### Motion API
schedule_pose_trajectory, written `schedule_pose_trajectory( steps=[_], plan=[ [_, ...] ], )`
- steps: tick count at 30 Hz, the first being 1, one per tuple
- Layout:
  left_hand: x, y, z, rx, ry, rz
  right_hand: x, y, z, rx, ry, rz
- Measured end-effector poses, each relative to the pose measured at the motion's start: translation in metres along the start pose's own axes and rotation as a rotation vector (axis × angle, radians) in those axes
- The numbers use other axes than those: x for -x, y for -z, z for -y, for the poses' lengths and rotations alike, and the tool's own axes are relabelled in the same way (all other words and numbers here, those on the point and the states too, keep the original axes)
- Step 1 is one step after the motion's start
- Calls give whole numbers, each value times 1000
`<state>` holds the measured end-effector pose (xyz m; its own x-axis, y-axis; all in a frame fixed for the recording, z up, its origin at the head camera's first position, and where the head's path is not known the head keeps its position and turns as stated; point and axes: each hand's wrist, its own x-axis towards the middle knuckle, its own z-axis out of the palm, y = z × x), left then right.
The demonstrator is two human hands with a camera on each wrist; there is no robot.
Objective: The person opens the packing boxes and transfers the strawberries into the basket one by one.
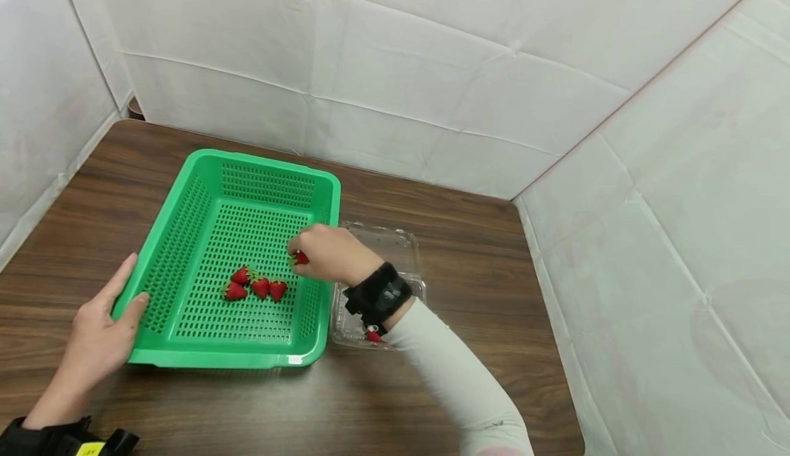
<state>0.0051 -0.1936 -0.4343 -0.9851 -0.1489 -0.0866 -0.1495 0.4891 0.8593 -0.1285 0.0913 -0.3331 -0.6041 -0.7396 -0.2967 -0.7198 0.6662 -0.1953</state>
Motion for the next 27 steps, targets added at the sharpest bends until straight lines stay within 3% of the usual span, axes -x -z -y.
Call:
schedule_pose_trajectory(
  steps=[9, 15, 27],
  plan=[
    [0, 1, -1, -36, -6, -5, -25, -2, 11, 54, 54, 23],
    [0, 1, -1, 8, 20, 17, -37, -5, 18, 55, 43, 59],
    [-1, 0, 0, 2, 28, 15, -63, -20, 22, 79, 23, 112]
  ],
)
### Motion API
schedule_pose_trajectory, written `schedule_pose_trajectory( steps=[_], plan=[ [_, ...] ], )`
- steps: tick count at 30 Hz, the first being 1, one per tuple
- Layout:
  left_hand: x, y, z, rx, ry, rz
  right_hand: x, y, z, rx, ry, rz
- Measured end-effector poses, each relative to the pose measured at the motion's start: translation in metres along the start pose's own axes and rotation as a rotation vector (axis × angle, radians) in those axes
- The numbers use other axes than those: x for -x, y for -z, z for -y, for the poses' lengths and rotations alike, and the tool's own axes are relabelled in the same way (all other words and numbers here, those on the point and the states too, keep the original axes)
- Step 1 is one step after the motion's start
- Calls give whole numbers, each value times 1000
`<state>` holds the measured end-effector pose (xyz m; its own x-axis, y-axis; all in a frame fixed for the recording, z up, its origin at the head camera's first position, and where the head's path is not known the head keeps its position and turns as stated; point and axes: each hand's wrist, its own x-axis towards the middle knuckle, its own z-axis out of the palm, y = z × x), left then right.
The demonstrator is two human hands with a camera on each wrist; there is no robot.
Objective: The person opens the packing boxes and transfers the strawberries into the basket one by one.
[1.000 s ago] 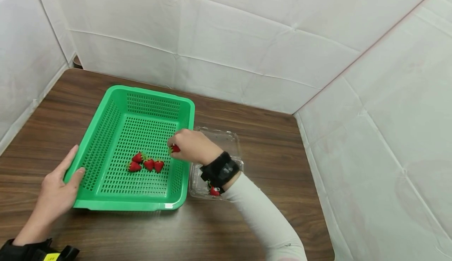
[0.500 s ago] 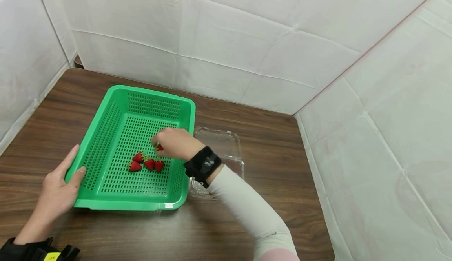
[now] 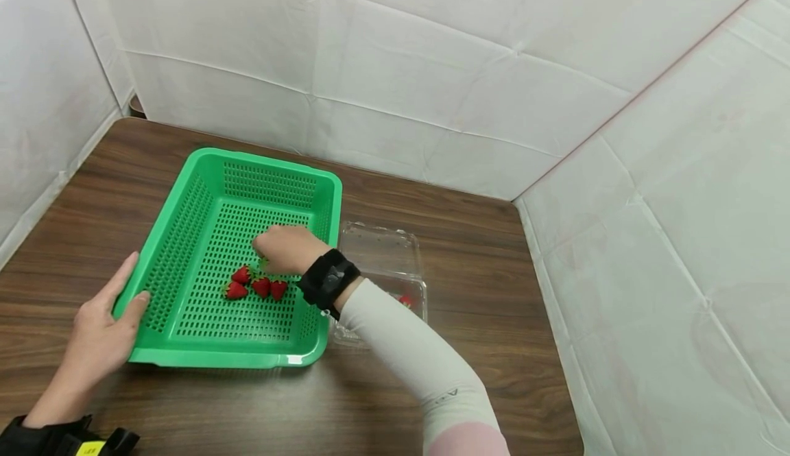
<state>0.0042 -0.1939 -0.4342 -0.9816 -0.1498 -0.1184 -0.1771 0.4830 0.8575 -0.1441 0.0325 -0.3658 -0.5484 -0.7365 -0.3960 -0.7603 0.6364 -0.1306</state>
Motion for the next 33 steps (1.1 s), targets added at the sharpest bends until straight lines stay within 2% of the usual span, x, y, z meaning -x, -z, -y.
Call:
schedule_pose_trajectory(
  steps=[11, 19, 27, 33],
  plan=[
    [0, 0, 1, 21, -7, 2, -22, -8, 2, 68, -70, 74],
    [0, 0, 1, 41, -5, 8, -30, -15, 4, 131, -119, 86],
    [0, 0, 1, 49, -2, 12, -30, -18, 4, 117, -126, 101],
    [0, 0, 2, 45, -10, 10, -29, -17, 3, 93, -100, 87]
  ],
)
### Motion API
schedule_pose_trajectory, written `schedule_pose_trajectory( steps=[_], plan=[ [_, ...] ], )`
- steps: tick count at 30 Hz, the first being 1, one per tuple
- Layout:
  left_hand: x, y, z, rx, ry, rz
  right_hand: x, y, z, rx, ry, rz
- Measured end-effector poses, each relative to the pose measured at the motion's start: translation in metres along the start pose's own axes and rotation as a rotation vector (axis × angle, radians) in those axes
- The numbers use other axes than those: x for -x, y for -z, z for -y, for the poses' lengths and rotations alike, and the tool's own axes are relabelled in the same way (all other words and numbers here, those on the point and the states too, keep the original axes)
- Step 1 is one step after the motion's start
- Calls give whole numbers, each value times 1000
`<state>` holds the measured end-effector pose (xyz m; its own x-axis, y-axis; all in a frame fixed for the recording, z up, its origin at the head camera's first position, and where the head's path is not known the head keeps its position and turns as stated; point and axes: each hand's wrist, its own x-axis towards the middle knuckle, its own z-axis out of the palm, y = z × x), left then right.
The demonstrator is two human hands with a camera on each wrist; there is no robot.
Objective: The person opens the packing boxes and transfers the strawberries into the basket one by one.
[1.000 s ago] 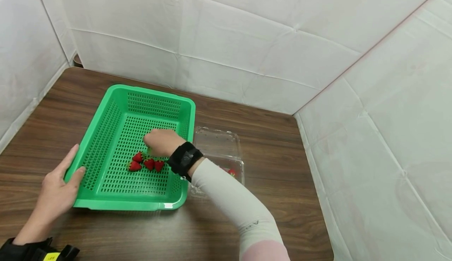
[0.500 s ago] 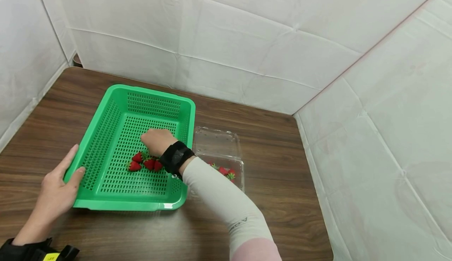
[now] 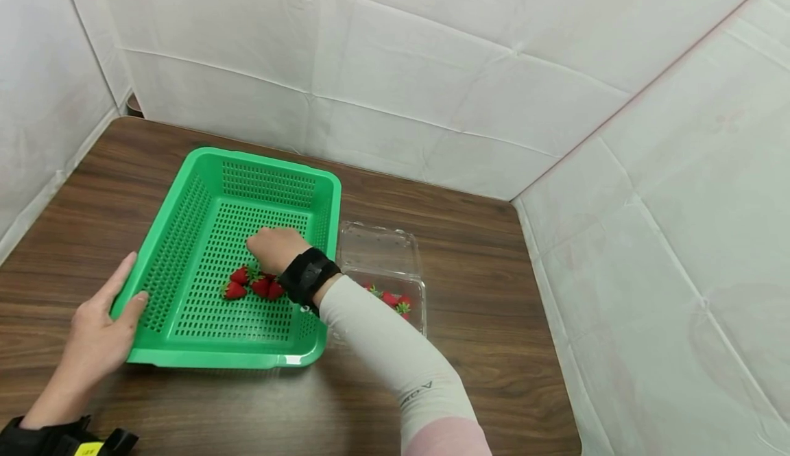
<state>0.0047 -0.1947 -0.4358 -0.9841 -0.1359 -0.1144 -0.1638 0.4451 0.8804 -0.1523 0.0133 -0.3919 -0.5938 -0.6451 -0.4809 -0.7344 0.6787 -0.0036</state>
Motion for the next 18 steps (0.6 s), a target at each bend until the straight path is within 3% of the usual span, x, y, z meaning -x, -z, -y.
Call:
schedule_pose_trajectory(
  steps=[8, 18],
  plan=[
    [0, 1, 0, 11, -5, 2, 14, 8, 0, -127, 34, -27],
    [0, 0, 0, 9, -5, 2, 44, 21, -8, -171, 47, -97]
  ],
)
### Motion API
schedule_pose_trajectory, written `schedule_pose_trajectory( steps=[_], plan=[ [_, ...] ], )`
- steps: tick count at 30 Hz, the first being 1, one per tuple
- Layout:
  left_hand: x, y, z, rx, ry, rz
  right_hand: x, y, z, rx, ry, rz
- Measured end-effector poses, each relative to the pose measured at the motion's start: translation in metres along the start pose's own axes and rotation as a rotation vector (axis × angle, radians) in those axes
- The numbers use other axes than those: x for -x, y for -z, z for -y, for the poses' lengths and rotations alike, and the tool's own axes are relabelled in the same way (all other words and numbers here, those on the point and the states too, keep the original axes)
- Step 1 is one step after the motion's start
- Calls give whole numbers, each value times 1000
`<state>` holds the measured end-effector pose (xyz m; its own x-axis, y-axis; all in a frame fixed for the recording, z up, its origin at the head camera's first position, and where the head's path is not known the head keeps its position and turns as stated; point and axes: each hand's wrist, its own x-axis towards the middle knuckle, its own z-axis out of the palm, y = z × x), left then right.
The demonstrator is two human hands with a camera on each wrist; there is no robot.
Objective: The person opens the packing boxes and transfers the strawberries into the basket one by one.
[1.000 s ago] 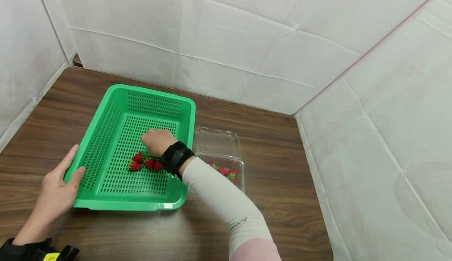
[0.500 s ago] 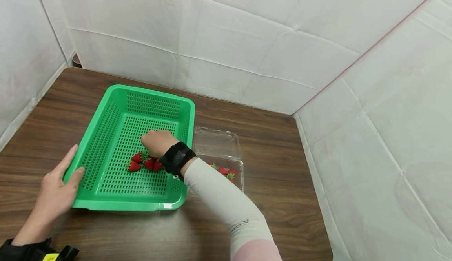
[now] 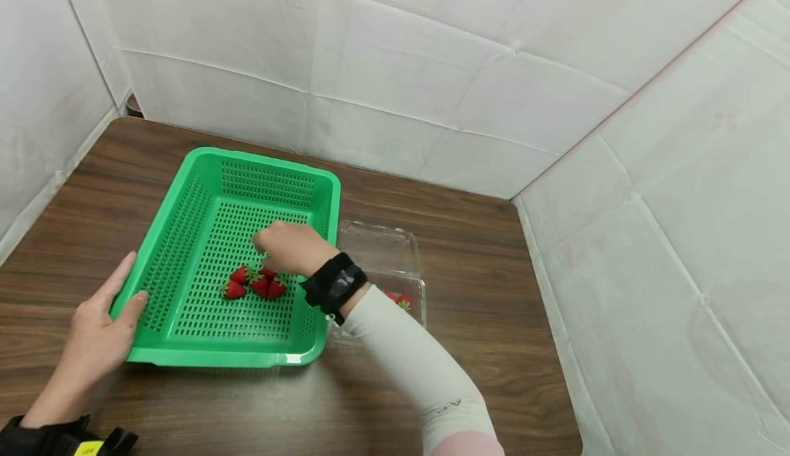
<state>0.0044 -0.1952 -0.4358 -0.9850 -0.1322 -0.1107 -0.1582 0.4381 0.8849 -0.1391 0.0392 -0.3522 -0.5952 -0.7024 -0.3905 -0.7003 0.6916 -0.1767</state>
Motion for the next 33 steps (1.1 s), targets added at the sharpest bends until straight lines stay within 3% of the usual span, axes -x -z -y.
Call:
schedule_pose_trajectory(
  steps=[10, 18, 24, 33],
  plan=[
    [0, 0, 0, -14, 4, -3, 34, 8, -15, -78, -9, -135],
    [0, 0, -1, -24, -4, -5, 59, 3, -30, -172, -102, -206],
    [-1, -1, 0, -21, 10, 0, 75, -7, -45, -214, -132, -219],
    [-2, 0, 0, -20, 18, 3, 94, -29, -67, -174, -193, -202]
  ],
)
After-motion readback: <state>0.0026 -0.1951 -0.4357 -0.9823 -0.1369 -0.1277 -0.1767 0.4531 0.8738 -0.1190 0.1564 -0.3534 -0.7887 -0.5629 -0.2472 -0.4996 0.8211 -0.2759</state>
